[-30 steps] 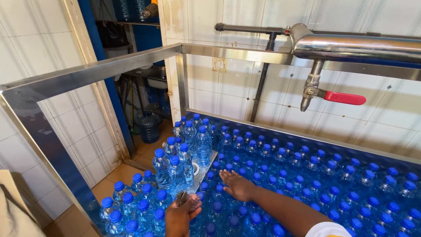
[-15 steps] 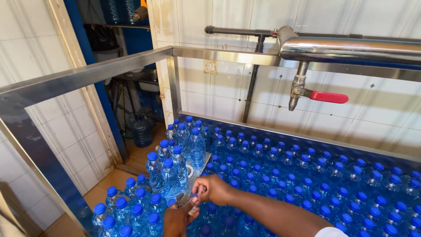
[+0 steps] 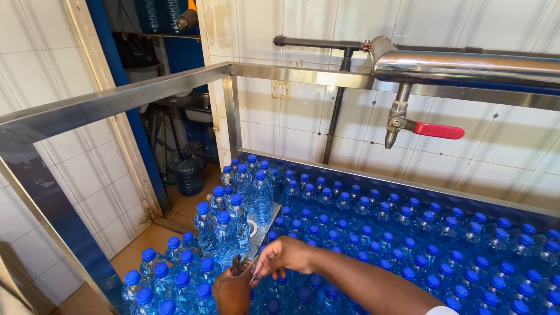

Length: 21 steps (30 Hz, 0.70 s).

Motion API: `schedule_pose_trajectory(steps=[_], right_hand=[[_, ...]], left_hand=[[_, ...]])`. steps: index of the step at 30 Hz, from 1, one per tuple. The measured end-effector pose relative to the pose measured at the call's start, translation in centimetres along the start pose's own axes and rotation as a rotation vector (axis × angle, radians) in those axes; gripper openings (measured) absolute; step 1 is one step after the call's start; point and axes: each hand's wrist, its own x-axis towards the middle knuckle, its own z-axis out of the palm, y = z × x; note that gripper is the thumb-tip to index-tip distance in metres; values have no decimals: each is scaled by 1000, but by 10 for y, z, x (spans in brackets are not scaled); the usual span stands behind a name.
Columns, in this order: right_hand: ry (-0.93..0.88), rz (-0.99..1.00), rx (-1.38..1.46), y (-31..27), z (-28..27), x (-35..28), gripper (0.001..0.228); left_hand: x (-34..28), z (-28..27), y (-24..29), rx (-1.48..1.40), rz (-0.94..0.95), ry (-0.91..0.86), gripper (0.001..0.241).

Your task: Manually placing and securing caps onto a large array of filled water bottles in a production facility.

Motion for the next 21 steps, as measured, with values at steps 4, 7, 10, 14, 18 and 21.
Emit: schedule_pose_trajectory(steps=[4, 7, 10, 14, 18, 21], right_hand=[[-184, 113, -66, -9, -61, 1, 37], [323, 213, -144, 20, -119, 21, 40], [744, 197, -753, 92, -180, 52, 29], [788, 179, -808, 149, -208, 87, 21], [777, 67, -709, 159, -205, 100, 21], [847, 185, -561, 143, -192, 103, 11]], left_hand=[[-16, 5, 10, -773, -155, -20, 20], [-22, -1, 14, -832, -235, -113, 22], [-22, 3, 14, -891, -303, -196, 33], [-29, -3, 19, -921, -341, -230, 34], [-38, -15, 22, -900, -334, -215, 32], [-27, -8, 13, -931, -343, -199, 32]])
